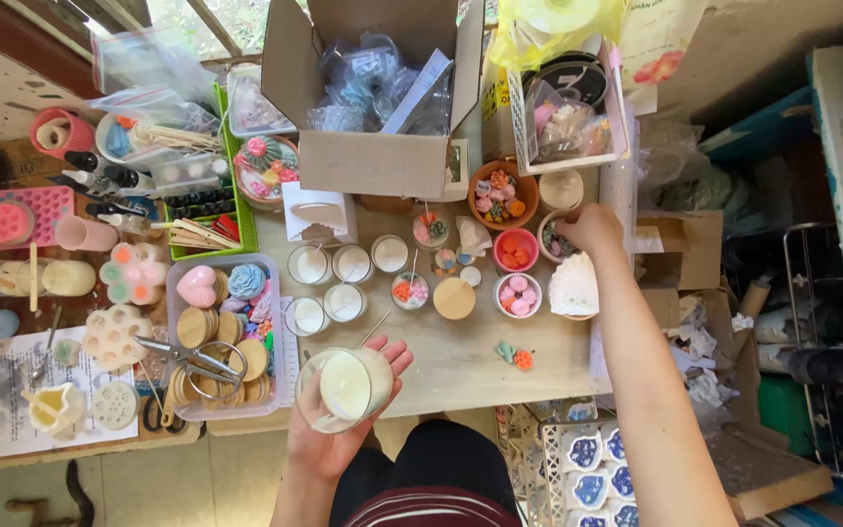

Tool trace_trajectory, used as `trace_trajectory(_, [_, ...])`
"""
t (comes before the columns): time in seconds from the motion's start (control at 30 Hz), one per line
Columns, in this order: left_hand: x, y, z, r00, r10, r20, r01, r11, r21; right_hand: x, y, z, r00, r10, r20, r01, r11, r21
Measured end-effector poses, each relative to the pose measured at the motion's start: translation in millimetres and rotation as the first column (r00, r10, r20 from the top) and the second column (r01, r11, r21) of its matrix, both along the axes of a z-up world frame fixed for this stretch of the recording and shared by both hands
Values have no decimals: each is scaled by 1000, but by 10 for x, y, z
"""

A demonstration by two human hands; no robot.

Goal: Decorating a hand-poured candle in a glass jar with small wax ornaments and cleaning the container.

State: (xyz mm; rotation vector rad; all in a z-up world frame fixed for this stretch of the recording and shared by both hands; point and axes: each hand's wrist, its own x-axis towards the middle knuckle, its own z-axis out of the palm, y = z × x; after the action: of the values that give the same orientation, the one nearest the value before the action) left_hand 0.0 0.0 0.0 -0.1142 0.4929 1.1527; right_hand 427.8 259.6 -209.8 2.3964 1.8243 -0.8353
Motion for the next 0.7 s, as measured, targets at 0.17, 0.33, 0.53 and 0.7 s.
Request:
trace_trajectory(0.17, [16, 42, -51, 1000, 5, -28, -5, 1000, 1, 143, 123, -253, 1000, 14, -9, -15, 1000, -19])
trace_trajectory(0.33, [76, 97, -19, 999, 7, -51, -9, 999, -32, 414, 78, -110, 979, -170, -116, 173, 985, 15])
trace_trajectory(0.53, [169, 132, -91, 1000, -18, -10, 17, 999, -41, 378, -86, -53, 994, -86, -62, 96, 978, 185])
trace_trajectory(0.7, [195, 149, -102, 997, -21, 81, 21, 1000, -7, 84, -111, -1, 957, 287, 40, -290, 951, 108])
